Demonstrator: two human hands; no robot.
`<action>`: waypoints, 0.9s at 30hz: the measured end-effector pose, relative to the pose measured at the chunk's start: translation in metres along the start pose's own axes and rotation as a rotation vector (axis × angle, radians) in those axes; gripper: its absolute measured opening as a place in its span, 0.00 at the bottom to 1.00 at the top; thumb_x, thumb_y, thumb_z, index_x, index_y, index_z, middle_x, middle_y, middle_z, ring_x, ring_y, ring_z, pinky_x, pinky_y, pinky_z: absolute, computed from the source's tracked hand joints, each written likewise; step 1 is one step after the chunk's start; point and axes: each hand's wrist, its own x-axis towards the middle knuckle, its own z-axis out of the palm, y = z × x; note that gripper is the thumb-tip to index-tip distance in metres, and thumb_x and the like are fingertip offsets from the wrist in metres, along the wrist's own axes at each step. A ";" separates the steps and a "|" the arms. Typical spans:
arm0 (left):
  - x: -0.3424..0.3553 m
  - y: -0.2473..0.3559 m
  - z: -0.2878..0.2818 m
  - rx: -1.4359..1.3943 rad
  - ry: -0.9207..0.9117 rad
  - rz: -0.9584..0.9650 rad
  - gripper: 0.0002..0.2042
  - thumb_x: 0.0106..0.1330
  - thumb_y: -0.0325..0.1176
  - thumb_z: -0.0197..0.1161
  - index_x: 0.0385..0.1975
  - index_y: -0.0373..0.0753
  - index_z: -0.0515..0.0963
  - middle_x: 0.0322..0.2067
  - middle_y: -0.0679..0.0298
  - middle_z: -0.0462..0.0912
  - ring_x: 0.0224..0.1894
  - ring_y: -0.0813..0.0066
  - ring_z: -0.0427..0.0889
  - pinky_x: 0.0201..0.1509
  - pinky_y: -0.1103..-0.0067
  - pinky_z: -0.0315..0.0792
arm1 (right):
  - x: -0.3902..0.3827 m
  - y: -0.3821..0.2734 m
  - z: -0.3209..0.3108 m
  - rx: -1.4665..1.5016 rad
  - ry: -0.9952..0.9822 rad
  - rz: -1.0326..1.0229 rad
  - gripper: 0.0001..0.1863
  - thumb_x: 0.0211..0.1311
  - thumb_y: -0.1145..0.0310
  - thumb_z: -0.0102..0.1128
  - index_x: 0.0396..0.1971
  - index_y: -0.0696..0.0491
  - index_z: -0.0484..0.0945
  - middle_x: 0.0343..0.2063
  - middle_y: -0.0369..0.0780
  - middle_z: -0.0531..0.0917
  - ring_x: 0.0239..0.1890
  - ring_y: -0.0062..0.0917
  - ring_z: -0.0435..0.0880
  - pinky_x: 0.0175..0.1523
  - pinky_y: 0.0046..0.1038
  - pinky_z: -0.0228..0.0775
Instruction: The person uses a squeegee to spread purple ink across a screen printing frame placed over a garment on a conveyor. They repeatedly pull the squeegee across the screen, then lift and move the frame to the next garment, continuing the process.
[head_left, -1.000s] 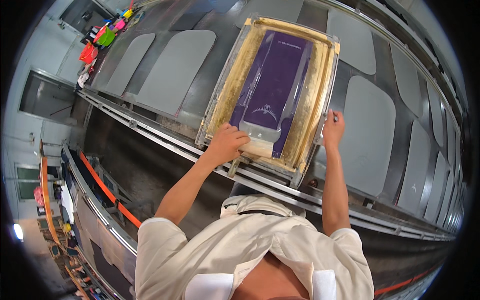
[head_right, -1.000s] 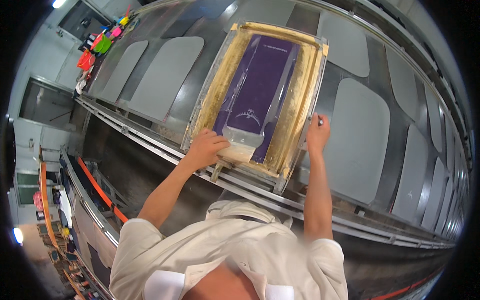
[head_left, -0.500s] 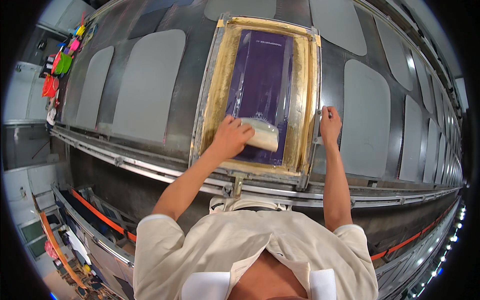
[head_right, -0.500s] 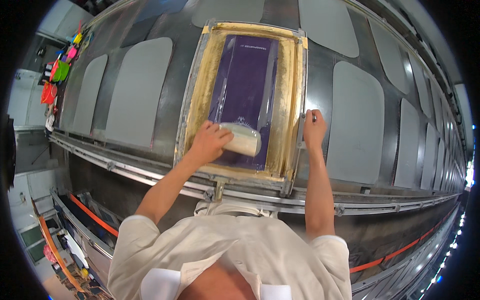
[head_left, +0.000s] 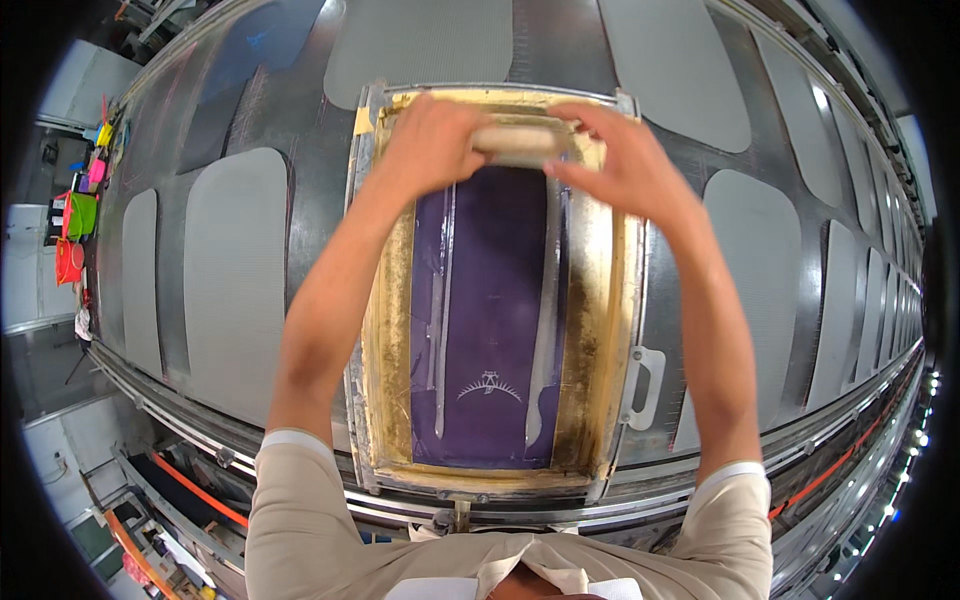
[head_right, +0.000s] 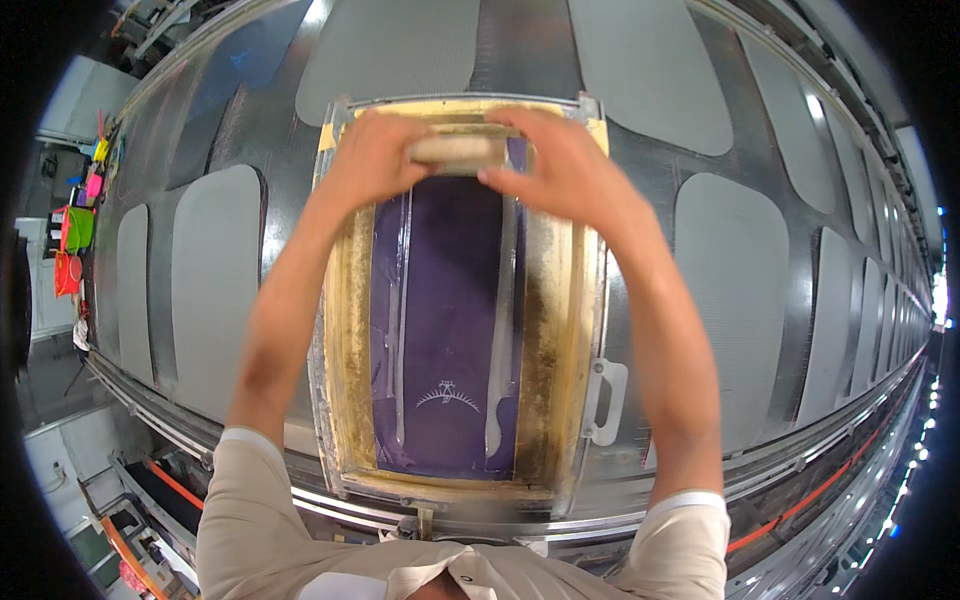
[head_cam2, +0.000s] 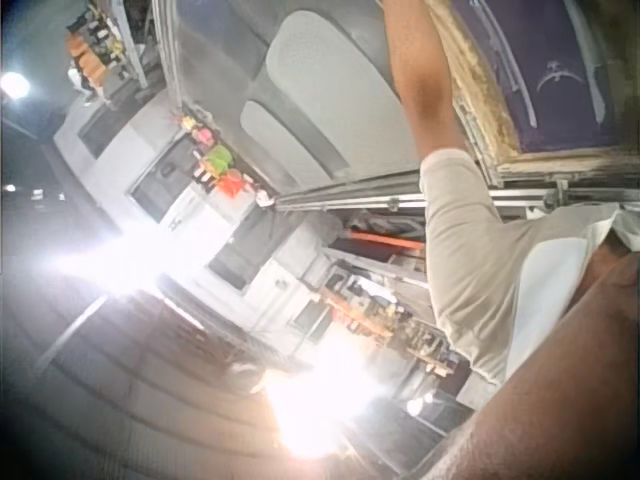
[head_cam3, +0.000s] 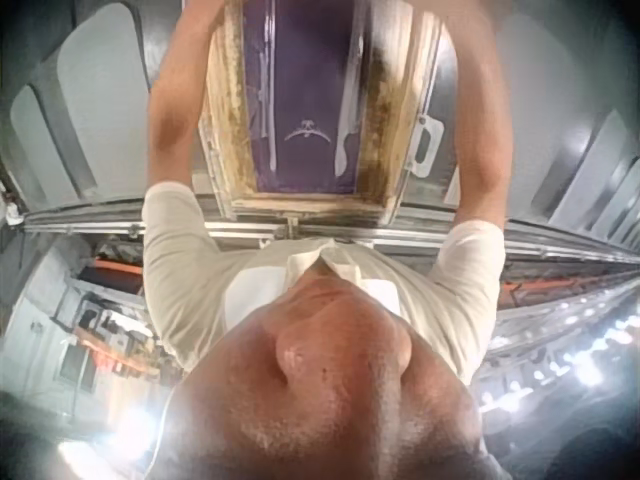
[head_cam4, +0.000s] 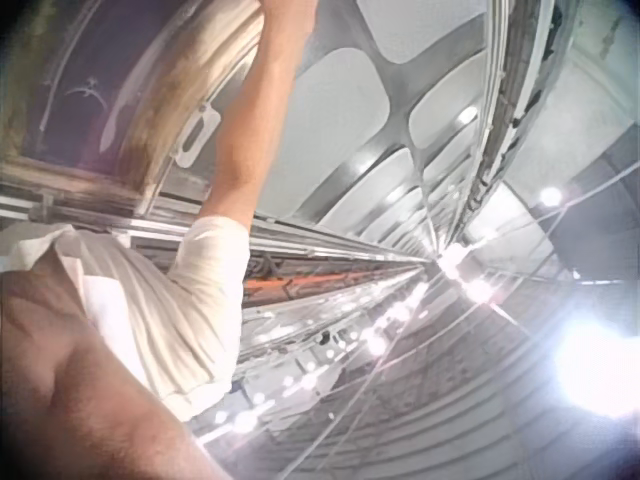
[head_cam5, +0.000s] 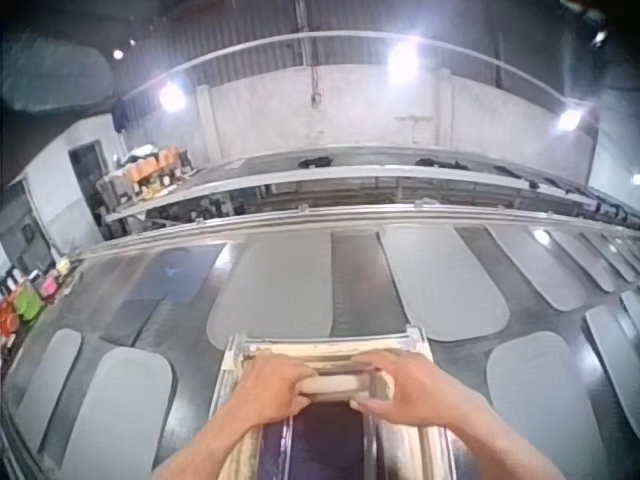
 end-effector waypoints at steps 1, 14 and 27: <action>0.014 -0.005 -0.003 0.037 -0.024 -0.015 0.13 0.49 0.38 0.75 0.34 0.45 0.86 0.28 0.59 0.85 0.36 0.53 0.83 0.43 0.61 0.74 | 0.022 0.006 0.003 -0.077 -0.070 0.051 0.27 0.54 0.59 0.73 0.53 0.54 0.79 0.44 0.49 0.85 0.46 0.42 0.84 0.52 0.37 0.75; -0.040 0.020 0.018 0.021 -0.148 -0.144 0.11 0.48 0.40 0.73 0.31 0.46 0.86 0.29 0.58 0.86 0.36 0.52 0.83 0.43 0.62 0.76 | -0.009 -0.018 0.061 -0.244 -0.239 0.190 0.12 0.55 0.63 0.70 0.34 0.55 0.84 0.28 0.49 0.85 0.32 0.48 0.84 0.39 0.43 0.74; -0.308 0.223 0.007 -0.044 -0.105 -0.108 0.13 0.42 0.29 0.73 0.32 0.45 0.84 0.34 0.68 0.83 0.37 0.69 0.80 0.46 0.70 0.67 | -0.279 -0.177 0.112 -0.167 -0.228 0.022 0.19 0.40 0.76 0.69 0.38 0.55 0.82 0.33 0.44 0.84 0.39 0.38 0.81 0.46 0.38 0.72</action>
